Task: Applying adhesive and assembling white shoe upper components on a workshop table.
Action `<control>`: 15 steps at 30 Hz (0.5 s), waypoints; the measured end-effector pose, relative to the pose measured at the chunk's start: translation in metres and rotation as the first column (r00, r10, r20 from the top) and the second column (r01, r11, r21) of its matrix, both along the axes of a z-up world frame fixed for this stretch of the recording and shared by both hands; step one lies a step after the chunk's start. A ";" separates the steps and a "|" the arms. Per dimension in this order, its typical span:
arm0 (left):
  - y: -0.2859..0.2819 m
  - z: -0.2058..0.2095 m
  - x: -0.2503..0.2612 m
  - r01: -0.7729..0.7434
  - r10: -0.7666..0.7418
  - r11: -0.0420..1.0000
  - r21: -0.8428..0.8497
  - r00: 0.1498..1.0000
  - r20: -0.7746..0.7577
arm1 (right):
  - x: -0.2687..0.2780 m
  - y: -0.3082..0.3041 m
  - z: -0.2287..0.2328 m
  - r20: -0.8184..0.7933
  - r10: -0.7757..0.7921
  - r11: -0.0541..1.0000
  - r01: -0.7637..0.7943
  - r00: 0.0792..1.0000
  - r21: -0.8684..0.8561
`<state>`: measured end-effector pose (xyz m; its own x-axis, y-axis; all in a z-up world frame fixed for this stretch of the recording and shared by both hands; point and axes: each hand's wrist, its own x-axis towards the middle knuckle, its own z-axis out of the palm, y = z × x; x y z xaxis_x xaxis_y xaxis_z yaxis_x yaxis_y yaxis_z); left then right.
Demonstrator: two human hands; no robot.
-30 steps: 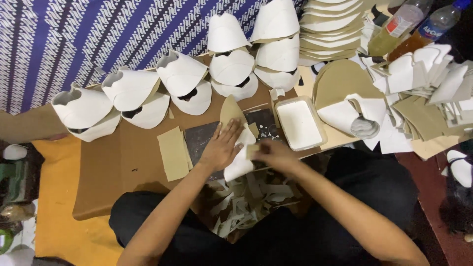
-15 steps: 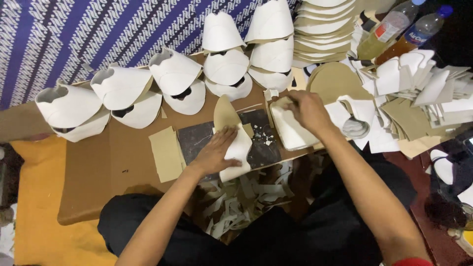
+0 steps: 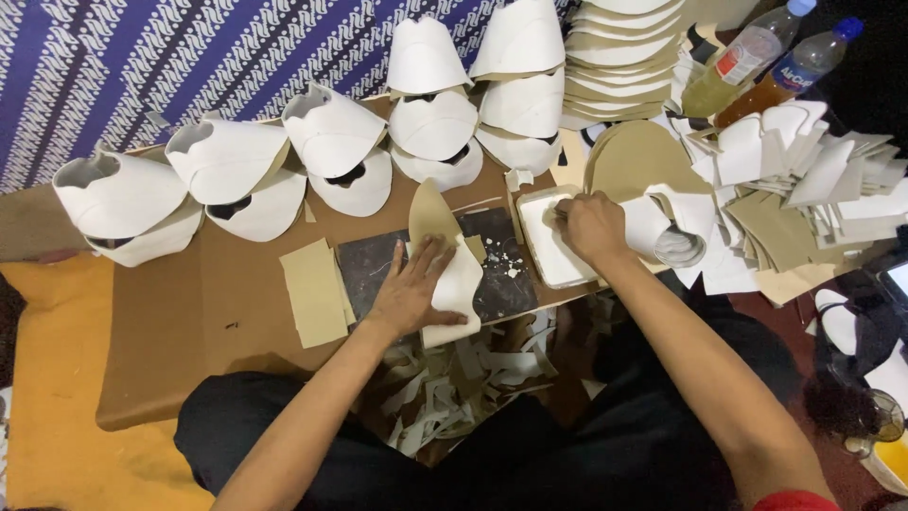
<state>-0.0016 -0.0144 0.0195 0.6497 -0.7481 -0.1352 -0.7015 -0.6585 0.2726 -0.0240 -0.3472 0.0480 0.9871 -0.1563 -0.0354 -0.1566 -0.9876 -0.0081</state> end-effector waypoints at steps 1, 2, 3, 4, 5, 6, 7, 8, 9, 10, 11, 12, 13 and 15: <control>-0.001 0.003 0.000 0.000 0.000 1.000 0.001 1.000 -0.001 | -0.001 0.002 0.001 -0.001 0.000 1.000 0.000 1.000 0.001; -0.001 0.007 -0.001 -0.007 0.007 1.000 0.002 1.000 0.011 | -0.001 0.005 0.003 0.004 -0.002 1.000 0.002 1.000 -0.004; -0.002 0.010 0.000 -0.010 0.010 1.000 0.003 1.000 0.025 | -0.002 0.007 0.004 0.011 -0.008 1.000 0.008 1.000 -0.008; -0.001 0.007 0.000 -0.007 0.007 1.000 0.004 1.000 0.027 | -0.002 0.006 0.000 0.013 -0.011 1.000 0.011 1.000 -0.007; -0.001 0.004 0.000 -0.010 0.010 1.000 0.012 1.000 0.011 | -0.002 0.005 -0.004 0.013 -0.015 1.000 0.015 1.000 -0.020; -0.001 0.000 -0.001 -0.014 0.014 1.000 0.021 1.000 -0.005 | -0.002 0.004 -0.008 0.014 -0.018 0.999 0.019 1.000 -0.034; -0.001 0.003 -0.001 -0.016 0.016 1.000 0.018 1.000 -0.004 | 0.000 0.002 -0.012 0.016 -0.016 0.999 0.017 1.000 -0.036; -0.001 0.005 -0.001 -0.016 0.017 0.998 0.053 1.000 -0.022 | 0.001 0.000 -0.015 -0.003 -0.016 0.999 0.016 1.000 -0.032; -0.002 0.008 -0.001 -0.015 0.018 0.996 0.085 0.999 -0.039 | 0.004 -0.003 -0.018 -0.019 -0.016 0.999 0.016 1.000 -0.030; -0.002 0.008 0.001 -0.018 0.021 0.997 0.081 0.999 -0.035 | 0.004 -0.005 -0.014 -0.015 -0.014 0.999 0.013 1.000 -0.034; 0.000 0.007 0.003 -0.019 0.025 0.997 0.071 0.996 -0.087 | 0.003 -0.006 -0.012 -0.005 -0.017 1.000 0.017 1.000 -0.012; 0.001 0.006 0.005 -0.021 0.029 0.998 0.062 0.990 -0.139 | 0.003 -0.008 -0.010 0.005 -0.020 1.000 0.020 1.000 0.010; 0.003 0.003 0.010 -0.021 0.029 0.998 0.060 0.990 -0.140 | 0.000 -0.007 0.003 0.004 -0.020 1.000 0.020 1.000 0.008; 0.006 -0.003 0.022 -0.021 0.033 0.998 0.060 0.978 -0.206 | -0.007 -0.005 0.027 0.053 -0.030 0.999 0.027 0.998 0.046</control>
